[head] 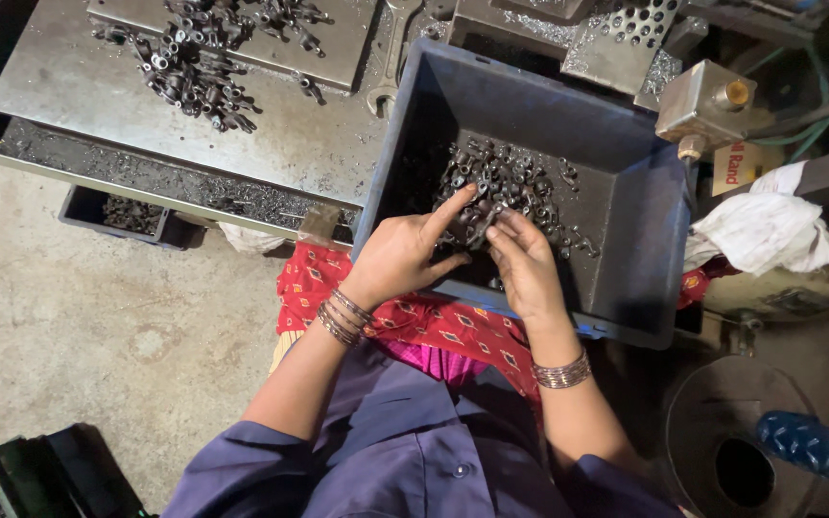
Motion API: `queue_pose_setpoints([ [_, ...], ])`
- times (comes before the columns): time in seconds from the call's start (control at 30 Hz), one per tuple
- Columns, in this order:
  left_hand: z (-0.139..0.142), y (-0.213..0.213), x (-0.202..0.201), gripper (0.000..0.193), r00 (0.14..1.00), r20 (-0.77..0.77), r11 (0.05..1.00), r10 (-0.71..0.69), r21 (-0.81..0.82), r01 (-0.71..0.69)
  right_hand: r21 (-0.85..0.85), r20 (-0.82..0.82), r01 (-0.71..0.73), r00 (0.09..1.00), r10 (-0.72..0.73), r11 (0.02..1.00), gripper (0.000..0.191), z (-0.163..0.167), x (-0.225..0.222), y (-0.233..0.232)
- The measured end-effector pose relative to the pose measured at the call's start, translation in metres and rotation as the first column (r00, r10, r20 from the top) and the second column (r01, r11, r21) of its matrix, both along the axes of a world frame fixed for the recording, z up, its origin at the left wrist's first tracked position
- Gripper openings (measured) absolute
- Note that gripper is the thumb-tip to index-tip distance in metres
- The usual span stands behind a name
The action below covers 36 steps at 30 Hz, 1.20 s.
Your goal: The person picks small metal parts from a blue bin and places them into a perforated metal fixture on a workbench. The person repeatedly transfers parts one by one, occasionally adjusting the fixture and the bin.
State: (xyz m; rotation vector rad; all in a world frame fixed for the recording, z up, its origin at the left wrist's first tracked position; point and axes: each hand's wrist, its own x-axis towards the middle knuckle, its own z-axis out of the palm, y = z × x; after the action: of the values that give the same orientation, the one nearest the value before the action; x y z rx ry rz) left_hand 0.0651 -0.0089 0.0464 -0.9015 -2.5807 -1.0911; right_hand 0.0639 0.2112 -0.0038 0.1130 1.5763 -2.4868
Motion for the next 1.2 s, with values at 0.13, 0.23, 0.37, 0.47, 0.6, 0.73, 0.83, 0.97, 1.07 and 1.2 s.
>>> queue_pose_setpoints([
  [0.13, 0.0024, 0.0022, 0.0004, 0.074, 0.998, -0.027, 0.999, 0.050, 0.003, -0.050, -0.013, 0.030, 0.019, 0.999, -0.019, 1.000, 0.035, -0.0059, -0.0023, 0.0041],
  [0.23, 0.0022, 0.0039, 0.0011, 0.057, 0.995, -0.011, 0.995, 0.096, 0.004, -0.096, -0.070, 0.043, 0.024, 0.999, -0.021, 0.997, 0.036, -0.0059, -0.0027, 0.0080],
  [0.37, 0.0003, 0.0054, 0.0010, 0.048, 0.990, -0.041, 0.991, 0.134, 0.027, -0.133, -0.107, 0.065, 0.006, 0.998, 0.001, 0.994, 0.036, -0.0029, -0.0020, 0.0089],
  [0.47, -0.0008, 0.0057, 0.0007, 0.044, 0.986, -0.039, 0.987, 0.161, 0.035, -0.160, -0.085, 0.066, 0.028, 0.998, -0.022, 0.996, 0.036, -0.0005, -0.0013, 0.0061],
  [0.6, -0.0005, 0.0068, -0.0012, 0.044, 0.983, -0.009, 0.983, 0.186, 0.004, -0.186, -0.038, 0.069, 0.046, 0.997, -0.044, 0.998, 0.035, 0.0014, -0.0002, 0.0022],
  [0.73, 0.0012, 0.0072, -0.0008, 0.042, 0.981, -0.008, 0.981, 0.195, -0.012, -0.195, 0.002, 0.081, 0.073, 0.994, -0.073, 0.997, 0.035, -0.0004, -0.0004, 0.0000],
  [0.83, 0.0022, 0.0077, 0.0000, 0.040, 0.978, -0.005, 0.978, 0.208, -0.011, -0.208, 0.019, 0.085, 0.076, 0.993, -0.077, 0.997, 0.036, -0.0037, -0.0008, 0.0002],
  [0.97, 0.0032, 0.0073, 0.0005, 0.038, 0.976, 0.004, 0.976, 0.216, -0.002, -0.216, 0.080, 0.088, 0.057, 0.994, -0.064, 0.995, 0.038, -0.0066, 0.0000, 0.0020],
  [1.07, 0.0042, 0.0071, 0.0022, 0.035, 0.975, -0.001, 0.975, 0.220, 0.027, -0.220, 0.094, 0.099, 0.057, 0.993, -0.066, 0.994, 0.038, -0.0062, 0.0006, 0.0016],
  [1.2, 0.0067, 0.0068, 0.0027, 0.035, 0.974, 0.012, 0.973, 0.227, 0.032, -0.227, 0.096, 0.084, 0.045, 0.995, -0.053, 0.994, 0.038, -0.0032, 0.0019, -0.0004],
])
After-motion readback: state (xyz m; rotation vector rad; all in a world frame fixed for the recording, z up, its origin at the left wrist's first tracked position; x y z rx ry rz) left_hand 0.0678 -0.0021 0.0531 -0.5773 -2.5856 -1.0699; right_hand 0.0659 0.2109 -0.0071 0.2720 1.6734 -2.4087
